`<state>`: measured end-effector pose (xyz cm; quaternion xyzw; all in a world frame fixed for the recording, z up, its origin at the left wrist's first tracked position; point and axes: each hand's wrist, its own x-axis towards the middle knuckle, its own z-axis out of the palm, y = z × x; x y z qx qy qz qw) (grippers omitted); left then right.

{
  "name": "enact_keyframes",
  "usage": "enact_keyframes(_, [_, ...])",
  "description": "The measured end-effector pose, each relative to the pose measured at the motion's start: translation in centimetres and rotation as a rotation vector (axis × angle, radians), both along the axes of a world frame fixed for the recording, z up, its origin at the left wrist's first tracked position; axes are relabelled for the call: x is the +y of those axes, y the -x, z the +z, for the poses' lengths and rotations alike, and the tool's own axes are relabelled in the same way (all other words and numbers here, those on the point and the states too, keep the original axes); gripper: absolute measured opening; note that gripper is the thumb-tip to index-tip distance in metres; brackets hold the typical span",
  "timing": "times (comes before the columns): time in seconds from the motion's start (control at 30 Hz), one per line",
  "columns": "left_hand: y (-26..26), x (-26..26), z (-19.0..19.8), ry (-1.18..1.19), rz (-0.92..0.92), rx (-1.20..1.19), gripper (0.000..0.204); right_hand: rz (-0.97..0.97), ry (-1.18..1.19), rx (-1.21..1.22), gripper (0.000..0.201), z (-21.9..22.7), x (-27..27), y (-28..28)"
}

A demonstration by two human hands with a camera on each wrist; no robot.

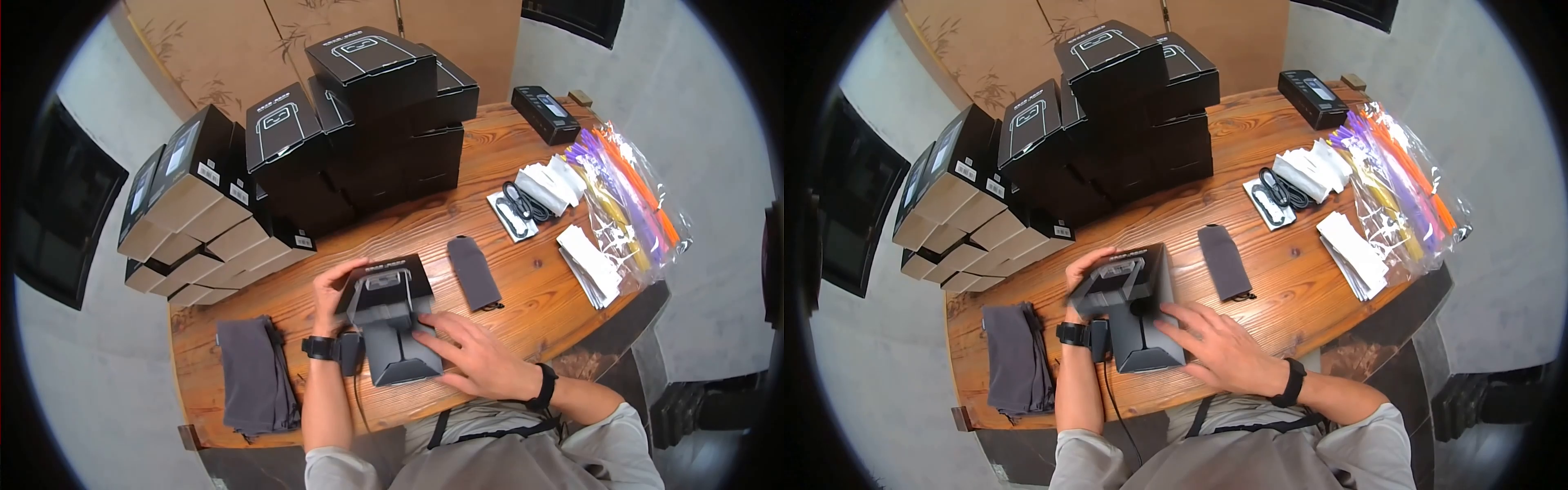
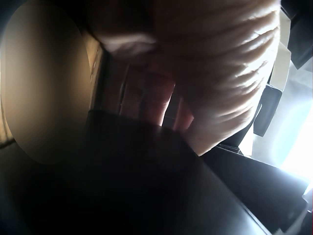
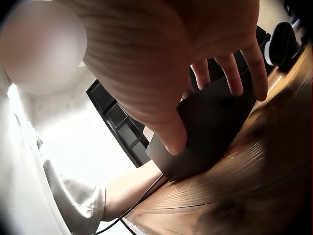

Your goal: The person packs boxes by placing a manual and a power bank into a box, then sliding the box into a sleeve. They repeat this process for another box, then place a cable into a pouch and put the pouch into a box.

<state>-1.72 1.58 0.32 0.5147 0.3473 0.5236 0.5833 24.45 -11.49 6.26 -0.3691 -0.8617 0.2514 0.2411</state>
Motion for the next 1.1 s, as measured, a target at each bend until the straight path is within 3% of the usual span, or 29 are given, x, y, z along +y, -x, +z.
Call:
enact_keyframes(0.07, [0.7, -0.1, -1.4, -0.139, 0.052, 0.234, 0.027, -0.022, -0.009, -0.003, 0.066, -0.2, 0.2, -0.4])
enact_keyframes(0.43, [0.6, -0.3, -0.2, -0.179, -0.097, 0.178, 0.034, -0.186, 0.011, 0.091, 0.067, -0.9, 0.1, -2.1])
enact_keyframes(0.53, [0.6, -0.4, 0.0, -0.161, -0.085, 0.22, 0.035, -0.222, 0.144, 0.201, 0.07, -1.5, 0.0, -2.2])
enact_keyframes(0.63, [0.2, -0.7, 0.3, -0.108, -0.058, 0.222, 0.038, -0.217, 0.176, 0.257, 0.066, -1.0, 0.0, -2.1])
enact_keyframes(0.73, [-0.2, -0.9, 0.6, -0.079, -0.024, 0.194, 0.047, -0.145, 0.135, 0.094, 0.061, -0.3, 0.1, -2.2])
enact_keyframes(1.03, [0.2, -0.5, -0.2, -0.034, -0.081, 0.207, 0.05, -0.193, 0.13, 0.186, 0.057, -0.9, -0.3, -2.0])
enact_keyframes(1.1, [0.3, -0.6, 0.2, -0.034, -0.087, 0.204, 0.049, -0.221, 0.232, 0.249, 0.057, -0.6, -0.5, -1.9])
